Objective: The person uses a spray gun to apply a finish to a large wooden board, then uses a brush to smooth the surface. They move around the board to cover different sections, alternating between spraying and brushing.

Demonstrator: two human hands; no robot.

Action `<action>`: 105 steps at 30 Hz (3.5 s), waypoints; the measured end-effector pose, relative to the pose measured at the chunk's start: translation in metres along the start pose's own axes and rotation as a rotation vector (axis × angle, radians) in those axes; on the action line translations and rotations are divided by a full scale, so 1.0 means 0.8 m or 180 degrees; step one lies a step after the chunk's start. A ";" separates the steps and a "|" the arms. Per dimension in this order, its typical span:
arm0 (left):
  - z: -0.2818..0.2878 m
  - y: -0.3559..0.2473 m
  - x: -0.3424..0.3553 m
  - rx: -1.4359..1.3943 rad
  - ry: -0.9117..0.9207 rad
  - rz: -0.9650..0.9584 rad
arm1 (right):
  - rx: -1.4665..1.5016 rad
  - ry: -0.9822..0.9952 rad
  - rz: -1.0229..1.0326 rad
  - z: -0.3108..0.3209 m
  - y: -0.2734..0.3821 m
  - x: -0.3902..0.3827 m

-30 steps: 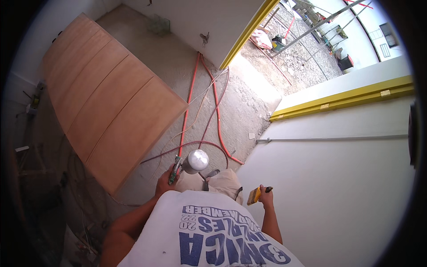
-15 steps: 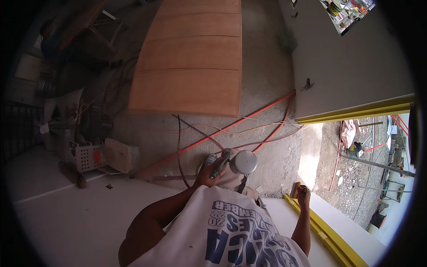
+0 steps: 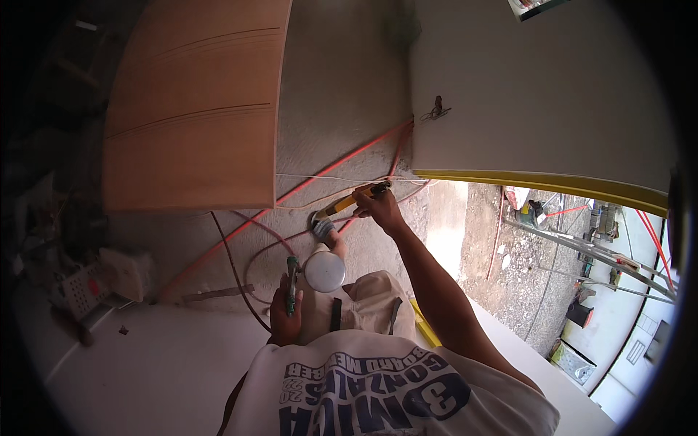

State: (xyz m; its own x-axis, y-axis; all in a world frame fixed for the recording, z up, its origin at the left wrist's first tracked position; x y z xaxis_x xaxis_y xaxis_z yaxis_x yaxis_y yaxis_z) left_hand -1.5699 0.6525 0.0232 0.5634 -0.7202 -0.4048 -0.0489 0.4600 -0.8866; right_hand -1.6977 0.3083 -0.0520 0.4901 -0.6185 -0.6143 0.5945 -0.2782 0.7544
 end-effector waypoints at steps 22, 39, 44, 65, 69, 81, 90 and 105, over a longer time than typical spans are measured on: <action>-0.134 0.027 0.037 -0.0817 -0.1548 0.1107 | 0.1416 0.2167 -0.1241 -0.198 -0.062 0.149; -0.188 -0.031 0.134 -0.1188 -0.2377 0.1510 | 0.1776 0.1877 -0.1325 -0.126 -0.001 0.266; -0.206 -0.057 0.185 -0.1464 -0.2285 0.1599 | 0.3273 0.0661 -0.0441 -0.056 0.150 0.486; -0.214 -0.061 0.250 -0.1169 -0.1876 0.1468 | -0.0778 0.1322 0.2421 -0.015 0.284 0.332; -0.226 -0.074 0.235 -0.1114 -0.2052 0.1291 | -0.1863 0.1454 0.2094 -0.036 0.249 0.354; -0.284 -0.031 0.075 -0.1043 -0.2524 0.1334 | -0.1159 0.3785 0.3029 -0.148 0.130 0.162; -0.265 -0.035 0.132 -0.1408 -0.2353 0.1197 | -0.0659 0.3302 0.1665 -0.126 0.062 0.230; -0.182 -0.141 0.449 -0.1294 -0.1764 0.1517 | 0.1735 0.1049 -0.1173 0.025 0.185 0.554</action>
State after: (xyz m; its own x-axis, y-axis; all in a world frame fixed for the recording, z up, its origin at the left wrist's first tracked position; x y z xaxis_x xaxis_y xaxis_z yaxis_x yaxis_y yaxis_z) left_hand -1.4822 0.2658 -0.0547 0.7259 -0.0875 -0.6823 -0.6185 0.3511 -0.7030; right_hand -1.4050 -0.0221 -0.2080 0.5367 -0.1852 -0.8232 0.3985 -0.8043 0.4408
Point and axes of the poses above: each hand's wrist, its own x-axis towards the middle knuckle, its own z-axis out of the back of the hand, y = z × x, the point moved 8 cm from there along x, towards the middle knuckle, and after that the axes turned 15 degrees about -x, right-handed, at the moved point
